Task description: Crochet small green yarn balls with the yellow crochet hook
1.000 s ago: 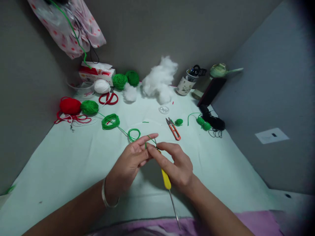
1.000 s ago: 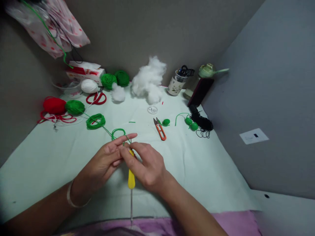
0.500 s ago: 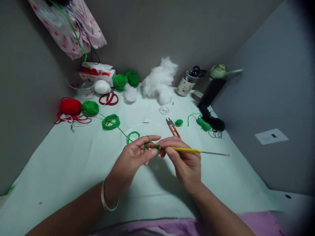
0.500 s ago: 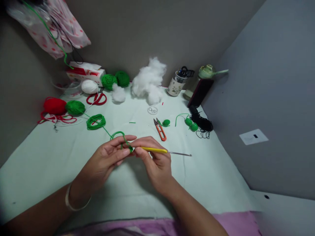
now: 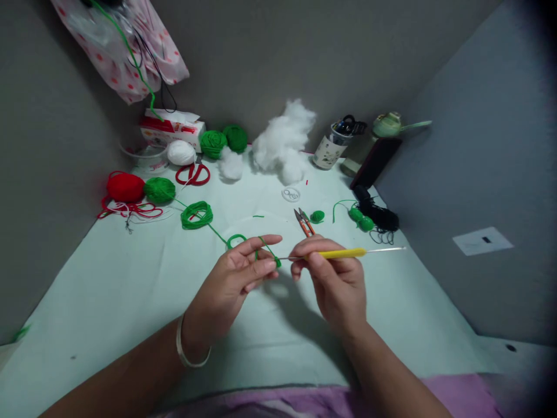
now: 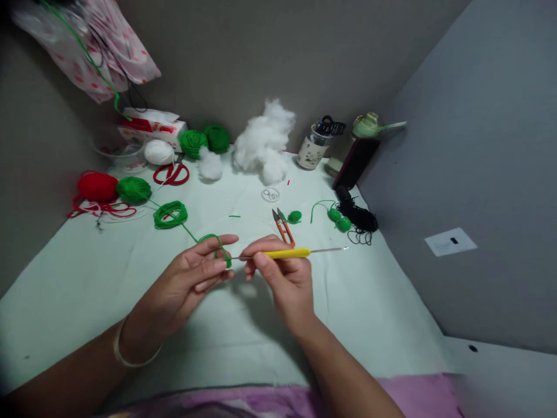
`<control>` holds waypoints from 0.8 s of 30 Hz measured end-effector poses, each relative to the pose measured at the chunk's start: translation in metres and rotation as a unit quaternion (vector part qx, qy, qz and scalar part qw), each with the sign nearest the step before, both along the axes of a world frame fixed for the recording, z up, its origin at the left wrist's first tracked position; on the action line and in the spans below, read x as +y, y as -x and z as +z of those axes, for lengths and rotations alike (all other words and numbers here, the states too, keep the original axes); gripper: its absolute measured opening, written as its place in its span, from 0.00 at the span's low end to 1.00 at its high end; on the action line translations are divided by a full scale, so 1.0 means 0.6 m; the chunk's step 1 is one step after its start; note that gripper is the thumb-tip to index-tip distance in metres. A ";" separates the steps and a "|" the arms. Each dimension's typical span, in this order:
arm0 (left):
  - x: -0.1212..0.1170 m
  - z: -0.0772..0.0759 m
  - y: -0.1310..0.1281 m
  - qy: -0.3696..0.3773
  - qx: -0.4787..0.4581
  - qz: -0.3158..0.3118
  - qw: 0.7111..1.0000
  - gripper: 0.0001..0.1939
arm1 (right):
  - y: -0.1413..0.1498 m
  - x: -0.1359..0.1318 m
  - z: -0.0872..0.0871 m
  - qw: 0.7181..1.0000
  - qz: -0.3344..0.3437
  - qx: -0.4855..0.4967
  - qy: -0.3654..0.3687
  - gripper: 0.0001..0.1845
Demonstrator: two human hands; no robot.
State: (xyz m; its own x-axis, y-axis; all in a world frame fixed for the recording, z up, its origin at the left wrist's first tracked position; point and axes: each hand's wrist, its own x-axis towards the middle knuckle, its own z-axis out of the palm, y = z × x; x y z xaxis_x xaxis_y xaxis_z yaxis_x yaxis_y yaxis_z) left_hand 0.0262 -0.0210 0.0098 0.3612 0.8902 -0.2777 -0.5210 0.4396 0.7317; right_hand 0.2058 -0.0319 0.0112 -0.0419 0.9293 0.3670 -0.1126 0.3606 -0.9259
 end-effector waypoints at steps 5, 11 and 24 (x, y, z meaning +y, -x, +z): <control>-0.004 -0.005 -0.003 -0.047 0.057 -0.009 0.997 0.21 | 0.009 -0.004 -0.003 1.000 -0.002 -0.027 0.003 0.09; -0.004 -0.003 0.004 -0.063 0.086 0.003 0.994 0.16 | -0.005 -0.009 -0.001 0.999 0.016 -0.046 -0.017 0.12; 0.003 0.004 0.001 0.040 -0.024 -0.071 0.996 0.20 | -0.001 -0.015 0.004 0.928 -0.097 -0.278 -0.228 0.15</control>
State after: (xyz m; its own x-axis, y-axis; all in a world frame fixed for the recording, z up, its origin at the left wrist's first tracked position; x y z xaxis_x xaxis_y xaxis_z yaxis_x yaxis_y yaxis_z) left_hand 0.0253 -0.0194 0.0120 0.4961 0.8055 -0.3241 -0.4838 0.5665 0.6672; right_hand 0.2067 -0.0412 0.0137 -0.1906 0.6932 0.6950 0.4454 0.6920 -0.5681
